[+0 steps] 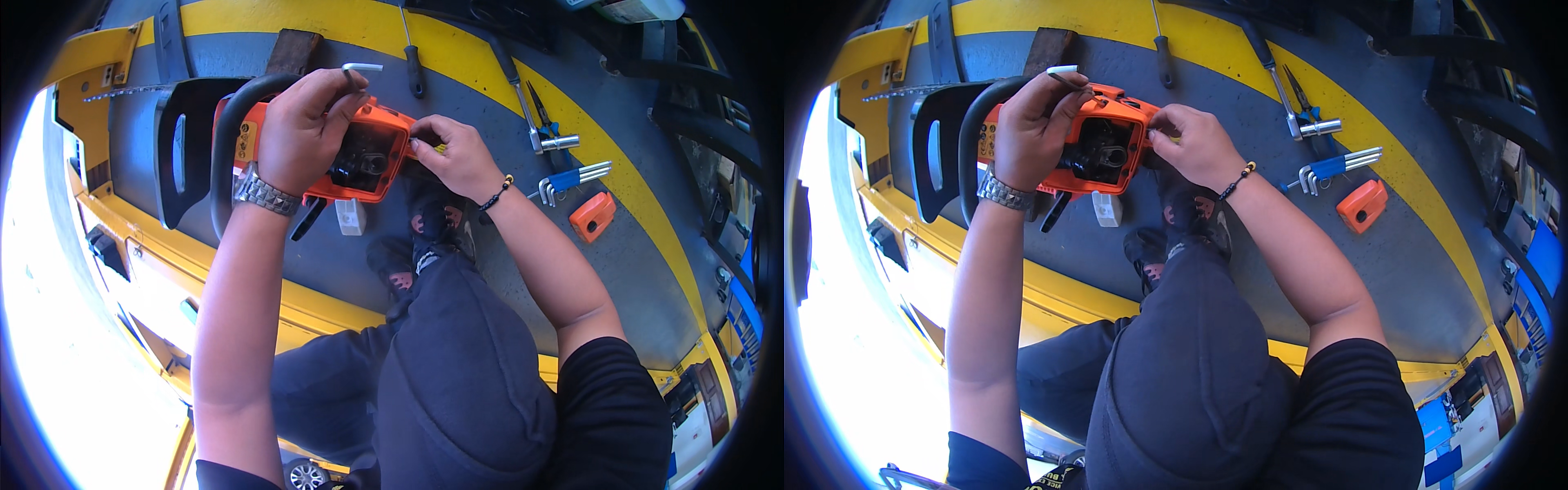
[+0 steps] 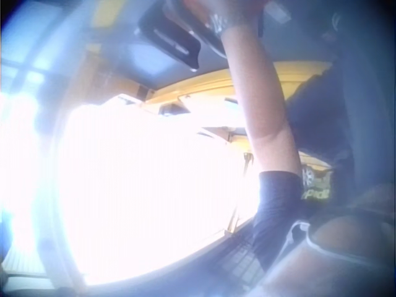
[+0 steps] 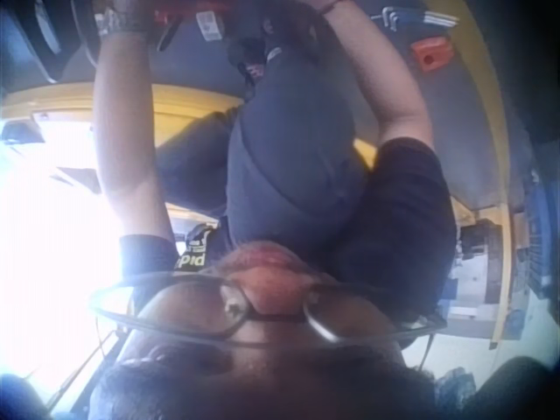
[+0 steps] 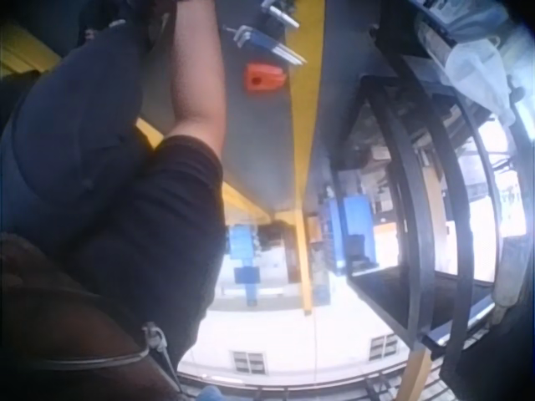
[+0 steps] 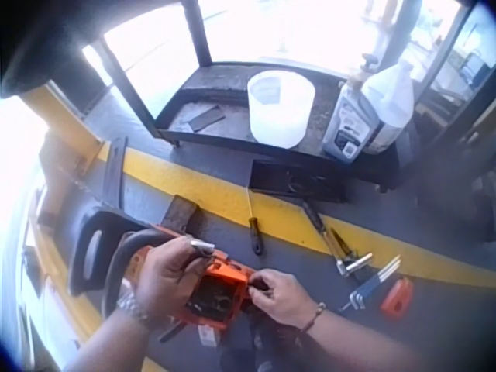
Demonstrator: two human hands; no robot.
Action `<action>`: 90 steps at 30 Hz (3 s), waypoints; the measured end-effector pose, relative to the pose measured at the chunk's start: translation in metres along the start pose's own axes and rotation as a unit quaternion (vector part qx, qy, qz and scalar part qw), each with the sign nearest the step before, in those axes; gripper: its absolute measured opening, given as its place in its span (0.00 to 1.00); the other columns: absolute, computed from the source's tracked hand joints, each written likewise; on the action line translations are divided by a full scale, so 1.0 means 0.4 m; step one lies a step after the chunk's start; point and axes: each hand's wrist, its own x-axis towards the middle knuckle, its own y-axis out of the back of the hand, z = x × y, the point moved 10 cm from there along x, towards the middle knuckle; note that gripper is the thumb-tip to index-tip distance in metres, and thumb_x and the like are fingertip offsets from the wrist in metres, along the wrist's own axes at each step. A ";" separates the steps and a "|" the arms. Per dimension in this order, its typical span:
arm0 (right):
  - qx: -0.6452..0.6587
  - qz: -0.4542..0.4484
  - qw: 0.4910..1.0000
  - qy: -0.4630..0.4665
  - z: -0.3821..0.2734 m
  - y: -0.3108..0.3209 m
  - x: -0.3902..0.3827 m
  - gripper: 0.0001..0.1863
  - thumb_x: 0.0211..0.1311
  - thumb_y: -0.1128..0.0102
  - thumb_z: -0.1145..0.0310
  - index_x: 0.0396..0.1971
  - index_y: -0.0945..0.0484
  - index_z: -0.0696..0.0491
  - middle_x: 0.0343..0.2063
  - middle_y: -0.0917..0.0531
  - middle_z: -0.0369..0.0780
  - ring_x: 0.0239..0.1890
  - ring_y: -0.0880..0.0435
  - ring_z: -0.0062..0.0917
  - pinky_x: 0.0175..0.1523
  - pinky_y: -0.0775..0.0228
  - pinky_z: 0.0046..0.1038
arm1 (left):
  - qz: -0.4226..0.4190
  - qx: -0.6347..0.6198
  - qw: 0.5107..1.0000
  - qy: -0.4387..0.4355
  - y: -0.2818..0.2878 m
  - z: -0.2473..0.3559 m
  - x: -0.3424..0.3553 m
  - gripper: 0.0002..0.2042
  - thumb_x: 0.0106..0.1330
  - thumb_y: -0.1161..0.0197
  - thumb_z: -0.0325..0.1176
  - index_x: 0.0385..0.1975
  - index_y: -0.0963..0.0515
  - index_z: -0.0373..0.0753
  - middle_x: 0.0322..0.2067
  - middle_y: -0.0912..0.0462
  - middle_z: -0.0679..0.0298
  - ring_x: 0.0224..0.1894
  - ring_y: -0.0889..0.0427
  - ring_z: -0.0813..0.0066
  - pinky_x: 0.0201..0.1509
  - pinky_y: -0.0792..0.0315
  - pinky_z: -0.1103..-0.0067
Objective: The person uses a hex key to remove screws from the top cover of an orange chainsaw. They remove the cover, inspect the internal components, and then reattach the cover by tightening the screws.
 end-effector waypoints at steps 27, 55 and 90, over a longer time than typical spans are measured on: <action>0.057 -0.047 0.997 -0.012 0.036 -0.011 0.014 0.12 0.61 0.33 0.74 0.44 0.18 0.60 0.42 0.12 0.41 0.44 0.12 0.26 0.54 0.20 0.28 | -0.069 0.063 0.993 -0.076 -0.026 0.031 0.001 0.06 0.62 0.27 0.25 0.36 0.17 0.35 0.34 0.15 0.60 0.35 0.13 0.59 0.40 0.19 0.71; -0.040 -0.047 0.996 0.067 -0.014 -0.008 0.029 0.13 0.60 0.32 0.70 0.42 0.17 0.59 0.40 0.12 0.44 0.42 0.11 0.34 0.49 0.20 0.30 | -0.109 0.083 0.989 -0.049 -0.030 0.018 0.000 0.09 0.64 0.32 0.18 0.43 0.14 0.34 0.39 0.11 0.59 0.42 0.10 0.65 0.47 0.16 0.75; 0.128 -0.047 0.991 -0.008 0.049 -0.014 -0.011 0.16 0.68 0.33 0.72 0.53 0.18 0.58 0.47 0.13 0.41 0.49 0.13 0.25 0.57 0.21 0.28 | -0.125 0.069 0.989 -0.041 -0.040 0.020 -0.004 0.09 0.64 0.29 0.21 0.44 0.13 0.35 0.39 0.10 0.61 0.43 0.11 0.72 0.48 0.16 0.76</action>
